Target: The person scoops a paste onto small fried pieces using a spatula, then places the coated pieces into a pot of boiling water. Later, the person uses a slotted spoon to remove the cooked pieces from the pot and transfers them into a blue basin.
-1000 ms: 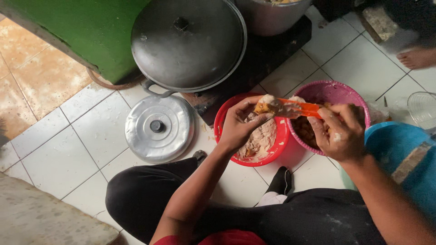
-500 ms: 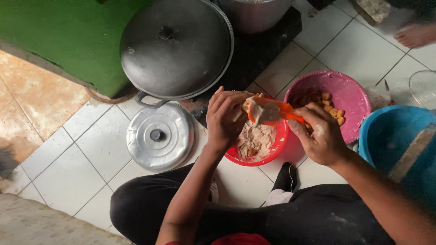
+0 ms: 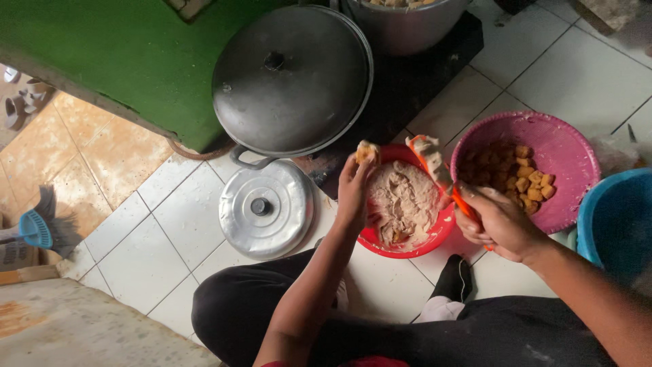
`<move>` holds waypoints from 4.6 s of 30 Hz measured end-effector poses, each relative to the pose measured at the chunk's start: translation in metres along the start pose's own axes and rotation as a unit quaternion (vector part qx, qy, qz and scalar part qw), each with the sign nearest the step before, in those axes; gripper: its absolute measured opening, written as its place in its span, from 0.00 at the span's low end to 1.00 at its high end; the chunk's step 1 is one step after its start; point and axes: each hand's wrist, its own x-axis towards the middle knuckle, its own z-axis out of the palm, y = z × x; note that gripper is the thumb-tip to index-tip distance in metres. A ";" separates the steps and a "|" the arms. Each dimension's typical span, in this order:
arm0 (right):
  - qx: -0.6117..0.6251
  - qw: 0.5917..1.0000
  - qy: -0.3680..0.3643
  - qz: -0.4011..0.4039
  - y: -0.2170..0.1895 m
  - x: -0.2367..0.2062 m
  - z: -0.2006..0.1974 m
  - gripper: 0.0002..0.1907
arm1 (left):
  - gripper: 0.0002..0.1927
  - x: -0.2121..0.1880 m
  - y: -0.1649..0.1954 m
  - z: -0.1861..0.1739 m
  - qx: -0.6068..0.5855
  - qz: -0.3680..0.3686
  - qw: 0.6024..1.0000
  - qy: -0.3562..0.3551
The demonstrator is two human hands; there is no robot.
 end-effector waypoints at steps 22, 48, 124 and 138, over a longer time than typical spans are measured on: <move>0.071 0.991 0.044 -0.106 -0.033 -0.038 -0.026 0.15 | 0.25 0.147 -0.033 0.044 0.225 0.074 0.965 -0.111; 0.133 0.969 0.167 -0.122 -0.034 -0.113 -0.077 0.16 | 0.23 0.027 -0.339 0.143 0.731 0.063 0.598 -0.322; -0.556 0.674 0.259 -0.411 -0.043 -0.015 -0.016 0.10 | 0.30 -0.023 0.053 0.116 -0.177 -0.051 0.958 -0.218; -0.690 0.503 0.270 -0.445 -0.021 -0.010 -0.042 0.11 | 0.17 -0.015 0.039 0.103 0.030 0.085 0.991 -0.094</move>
